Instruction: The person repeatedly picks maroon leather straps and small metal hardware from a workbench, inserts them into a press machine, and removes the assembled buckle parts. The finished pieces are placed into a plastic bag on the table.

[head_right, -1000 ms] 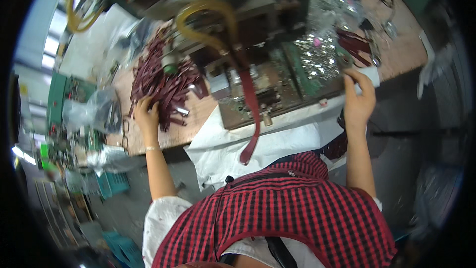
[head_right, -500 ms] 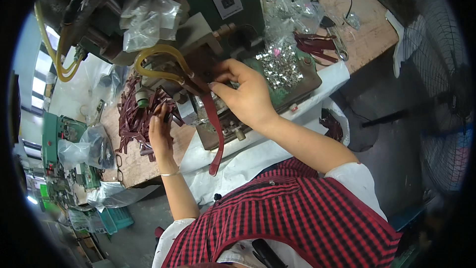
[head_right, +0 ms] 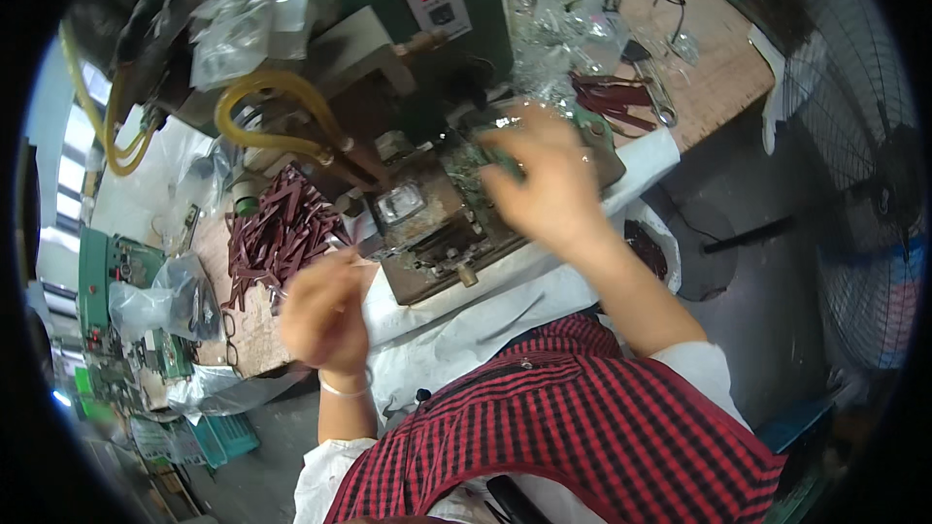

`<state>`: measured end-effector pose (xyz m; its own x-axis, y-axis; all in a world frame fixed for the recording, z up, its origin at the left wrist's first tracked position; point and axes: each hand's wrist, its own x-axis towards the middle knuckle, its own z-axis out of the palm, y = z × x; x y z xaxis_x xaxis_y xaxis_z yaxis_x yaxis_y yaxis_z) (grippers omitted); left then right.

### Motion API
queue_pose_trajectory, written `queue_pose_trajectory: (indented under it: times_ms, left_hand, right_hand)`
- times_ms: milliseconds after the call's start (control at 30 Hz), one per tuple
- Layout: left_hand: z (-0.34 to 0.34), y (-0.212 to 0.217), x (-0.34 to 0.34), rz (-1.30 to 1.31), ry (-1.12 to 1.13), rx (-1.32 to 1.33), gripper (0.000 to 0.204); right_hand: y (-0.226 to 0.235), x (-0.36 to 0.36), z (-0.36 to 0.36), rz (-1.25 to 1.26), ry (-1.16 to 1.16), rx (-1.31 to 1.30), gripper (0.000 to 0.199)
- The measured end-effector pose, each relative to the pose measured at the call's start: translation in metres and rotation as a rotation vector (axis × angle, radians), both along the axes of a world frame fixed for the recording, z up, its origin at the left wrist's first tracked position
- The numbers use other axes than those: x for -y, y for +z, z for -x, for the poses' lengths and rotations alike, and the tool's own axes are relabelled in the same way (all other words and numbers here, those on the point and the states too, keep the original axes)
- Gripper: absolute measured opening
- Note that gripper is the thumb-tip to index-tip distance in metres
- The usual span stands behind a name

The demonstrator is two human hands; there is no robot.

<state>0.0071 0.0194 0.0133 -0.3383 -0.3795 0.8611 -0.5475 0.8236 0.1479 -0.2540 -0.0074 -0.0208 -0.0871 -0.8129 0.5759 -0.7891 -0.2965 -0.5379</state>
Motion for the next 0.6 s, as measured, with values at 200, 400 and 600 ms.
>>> queue_pose_trajectory:
  times_ms: [200,400,600]
  left_hand:
    - [0.032,-0.009,0.011,0.023,-0.090,0.111,0.026]
    - [0.030,-0.020,0.023,0.089,-0.094,0.119,0.025]
    - [0.031,-0.024,0.021,0.054,-0.098,0.067,0.022]
  right_hand:
    - [-0.069,0.025,0.042,0.023,-0.187,-0.161,0.019]
    - [-0.063,0.043,0.046,-0.080,-0.239,-0.006,0.012]
    - [-0.067,0.090,0.003,0.091,-0.186,-0.238,0.009]
